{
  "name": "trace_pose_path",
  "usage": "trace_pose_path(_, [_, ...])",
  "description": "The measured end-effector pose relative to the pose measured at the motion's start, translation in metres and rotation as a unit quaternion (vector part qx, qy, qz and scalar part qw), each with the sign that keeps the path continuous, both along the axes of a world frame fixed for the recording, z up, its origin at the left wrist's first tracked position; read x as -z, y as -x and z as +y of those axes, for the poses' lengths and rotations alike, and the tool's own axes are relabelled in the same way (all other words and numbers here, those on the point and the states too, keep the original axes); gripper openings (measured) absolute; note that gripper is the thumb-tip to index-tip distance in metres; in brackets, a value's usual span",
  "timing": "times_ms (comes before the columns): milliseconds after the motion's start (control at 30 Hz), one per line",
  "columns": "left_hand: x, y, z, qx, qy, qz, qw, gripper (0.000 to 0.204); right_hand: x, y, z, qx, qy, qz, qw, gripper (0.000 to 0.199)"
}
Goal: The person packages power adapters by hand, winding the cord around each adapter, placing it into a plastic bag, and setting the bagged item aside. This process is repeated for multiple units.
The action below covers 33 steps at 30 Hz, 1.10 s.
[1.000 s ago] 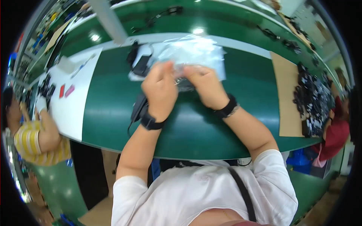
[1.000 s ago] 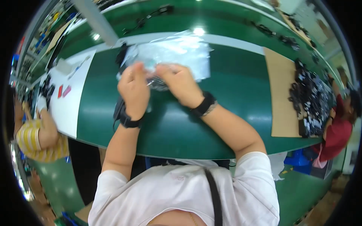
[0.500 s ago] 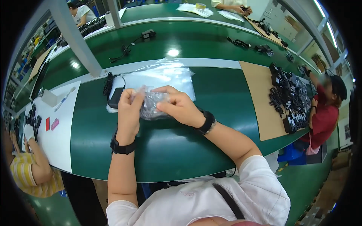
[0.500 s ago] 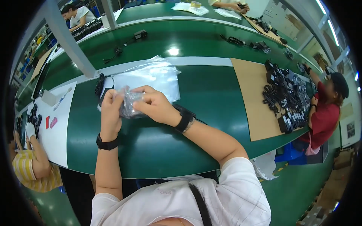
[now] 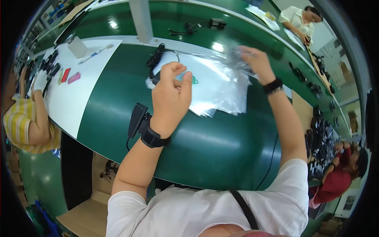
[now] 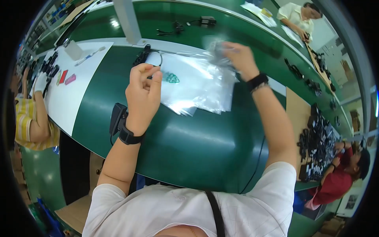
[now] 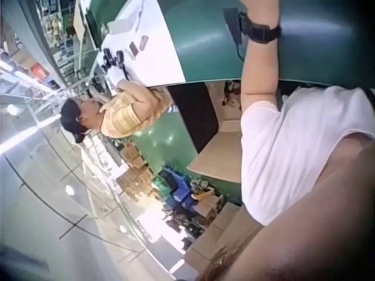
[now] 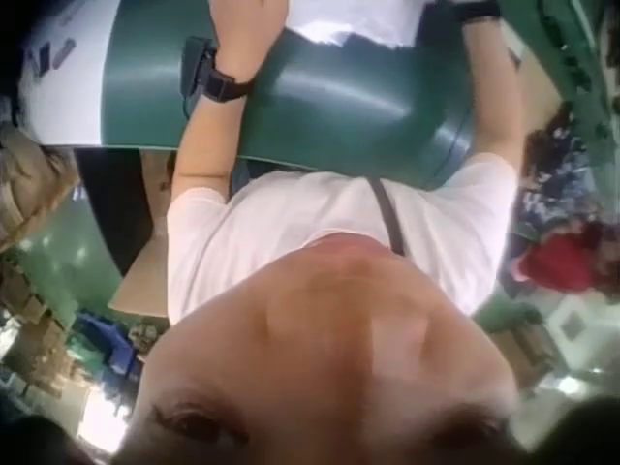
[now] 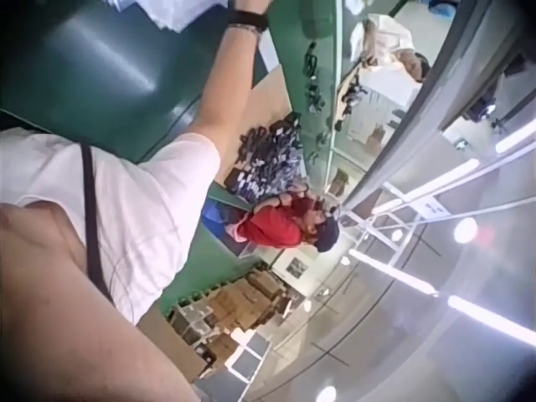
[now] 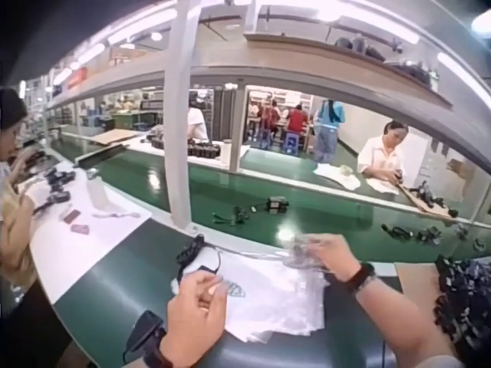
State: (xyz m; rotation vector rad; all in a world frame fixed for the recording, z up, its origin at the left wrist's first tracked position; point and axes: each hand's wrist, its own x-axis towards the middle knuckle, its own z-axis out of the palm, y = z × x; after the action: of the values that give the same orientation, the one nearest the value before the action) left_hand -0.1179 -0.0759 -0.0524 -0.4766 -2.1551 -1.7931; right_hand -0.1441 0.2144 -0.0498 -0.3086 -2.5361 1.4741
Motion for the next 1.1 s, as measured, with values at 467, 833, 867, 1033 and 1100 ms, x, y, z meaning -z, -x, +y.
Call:
trace_pose_path(467, [0.009,0.021,-0.005,-0.104,0.147,0.348,0.92,0.008,0.075,0.234,-0.026,-0.024,-0.336,0.162,0.927,0.05])
trace_pose_path(833, [0.017,0.033,-0.021,0.031,-0.128,-0.163,0.978,0.033,-0.036,0.129,-0.117,-0.118,0.085,0.207,0.967,0.02])
trace_pose_path(867, [0.013,0.038,-0.029,0.126,-0.259,-0.304,0.908,0.046,-0.053,0.091,-0.119,-0.149,0.094,0.166,0.97,0.022])
trace_pose_path(1033, [-0.014,0.033,-0.018,0.171,-0.572,-0.391,0.701,0.068,-0.047,-0.057,-0.107,-0.261,0.038,0.095,0.96,0.028])
trace_pose_path(1100, [-0.001,0.043,-0.03,0.167,-0.532,-0.346,0.754,0.06,-0.054,-0.103,-0.112,-0.325,-0.025,0.021,0.945,0.033])
